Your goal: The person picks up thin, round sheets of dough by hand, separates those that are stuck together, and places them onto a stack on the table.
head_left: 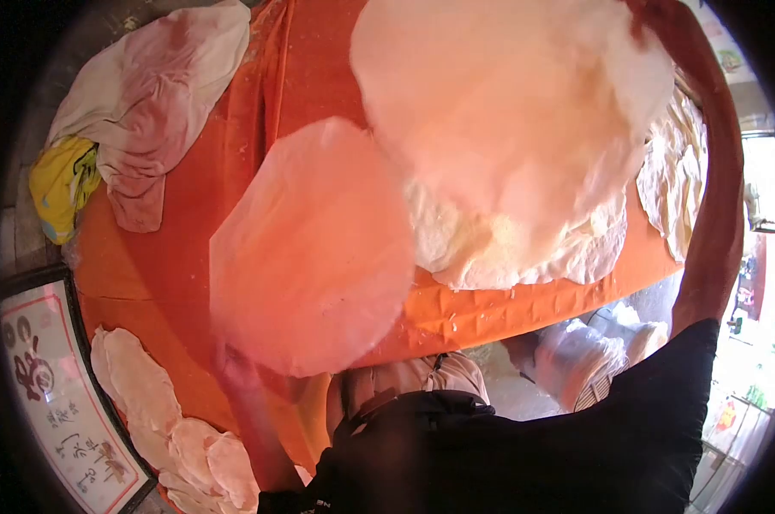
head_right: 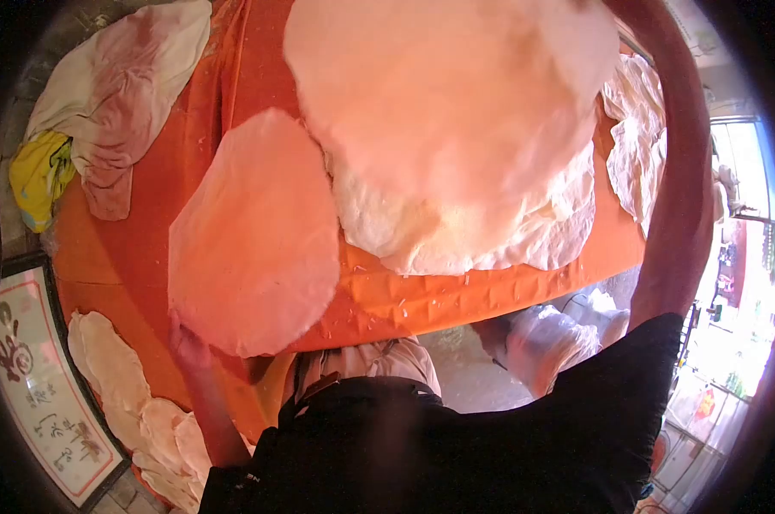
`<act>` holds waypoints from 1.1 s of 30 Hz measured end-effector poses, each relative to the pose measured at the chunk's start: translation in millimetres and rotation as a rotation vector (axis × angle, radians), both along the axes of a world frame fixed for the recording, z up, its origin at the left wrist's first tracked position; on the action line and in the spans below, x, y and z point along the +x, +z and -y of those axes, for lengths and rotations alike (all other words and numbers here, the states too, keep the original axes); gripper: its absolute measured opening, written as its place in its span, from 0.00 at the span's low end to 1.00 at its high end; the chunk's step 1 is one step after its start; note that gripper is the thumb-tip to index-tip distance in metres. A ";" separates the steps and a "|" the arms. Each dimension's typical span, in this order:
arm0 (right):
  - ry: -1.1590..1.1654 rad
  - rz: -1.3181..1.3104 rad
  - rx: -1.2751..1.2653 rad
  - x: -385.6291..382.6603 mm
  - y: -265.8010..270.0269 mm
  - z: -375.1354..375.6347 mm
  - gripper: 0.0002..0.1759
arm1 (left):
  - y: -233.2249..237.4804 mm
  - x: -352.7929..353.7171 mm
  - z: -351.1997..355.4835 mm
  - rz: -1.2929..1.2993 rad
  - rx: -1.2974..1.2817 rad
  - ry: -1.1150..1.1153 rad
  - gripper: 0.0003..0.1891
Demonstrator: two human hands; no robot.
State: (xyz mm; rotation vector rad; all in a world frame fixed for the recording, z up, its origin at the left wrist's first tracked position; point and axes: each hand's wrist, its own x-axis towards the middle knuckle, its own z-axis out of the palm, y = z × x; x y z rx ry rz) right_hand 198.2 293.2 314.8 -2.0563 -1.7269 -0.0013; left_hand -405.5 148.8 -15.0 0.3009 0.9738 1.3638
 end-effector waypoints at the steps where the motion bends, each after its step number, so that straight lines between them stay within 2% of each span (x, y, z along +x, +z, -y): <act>1: -0.010 -0.050 0.060 -2.3 7.5 -3.6 0.10 | 13.1 5.8 -2.4 -0.067 0.007 -0.029 0.20; 3: 0.161 -0.087 0.141 3.2 9.7 -6.2 0.11 | 40.4 14.2 -2.3 -0.205 0.018 -0.089 0.21; 4: 0.212 0.176 0.224 -8.1 0.6 -4.4 0.11 | 35.4 12.1 -0.3 -0.337 0.051 -0.076 0.19; 5: 0.231 0.386 0.177 8.2 -24.5 -11.5 0.10 | 30.5 9.9 1.7 -0.472 0.076 -0.058 0.16; 7: 0.278 0.813 0.137 40.8 -74.6 -25.6 0.08 | 63.5 34.5 -6.0 -0.424 0.059 -0.113 0.14; 9: 0.387 0.590 -0.067 -68.3 -97.8 21.3 0.09 | 68.3 43.0 -5.7 -0.485 0.078 -0.055 0.11; 10: 0.416 0.466 -0.061 -49.3 -168.4 29.0 0.10 | 71.1 47.3 -4.9 -0.516 0.086 -0.026 0.11; 12: 0.532 0.398 -0.319 -85.1 -218.8 70.9 0.17 | 86.8 57.2 -4.9 -0.448 0.123 -0.087 0.11; 14: 0.600 0.178 -0.391 -109.0 -255.6 104.7 0.20 | 100.0 69.6 -5.8 -0.422 0.135 -0.080 0.11; 15: 0.579 0.134 -0.513 -115.3 -261.8 113.2 0.16 | 105.2 77.2 -6.7 -0.429 0.130 -0.041 0.11; 17: 0.511 -0.142 -0.432 -108.0 -264.3 122.2 0.10 | 103.4 75.4 -6.1 -0.454 0.139 -0.020 0.11; 19: 0.243 -0.242 -0.398 -68.2 -266.2 113.7 0.12 | 91.4 57.7 -0.6 -0.482 0.167 -0.053 0.12; 21: 0.042 -0.132 -0.061 -3.5 -273.7 100.0 0.14 | 96.0 63.6 -1.1 -0.424 0.092 -0.068 0.11; 22: -0.234 -0.008 -0.080 17.9 -271.8 89.8 0.18 | 98.9 66.3 -1.4 -0.397 0.055 -0.073 0.10; 24: -0.418 0.125 -0.069 67.9 -281.0 76.8 0.32 | 103.4 70.3 -3.8 -0.411 0.063 -0.204 0.09; 25: -0.509 0.028 -0.204 77.1 -276.7 69.8 0.32 | 104.4 71.3 -4.6 -0.417 0.065 -0.269 0.09; 27: -0.400 -0.254 -0.421 95.3 -281.4 55.7 0.29 | 95.9 72.2 -4.4 -0.476 0.087 -0.215 0.08; 30: -0.433 -0.155 -0.431 94.4 -276.2 41.3 0.25 | 97.1 75.8 -7.8 -0.488 0.110 -0.183 0.08; 33: -0.483 0.119 -0.291 104.7 -298.3 47.7 0.24 | 111.6 76.8 -8.1 -0.442 0.147 -0.167 0.11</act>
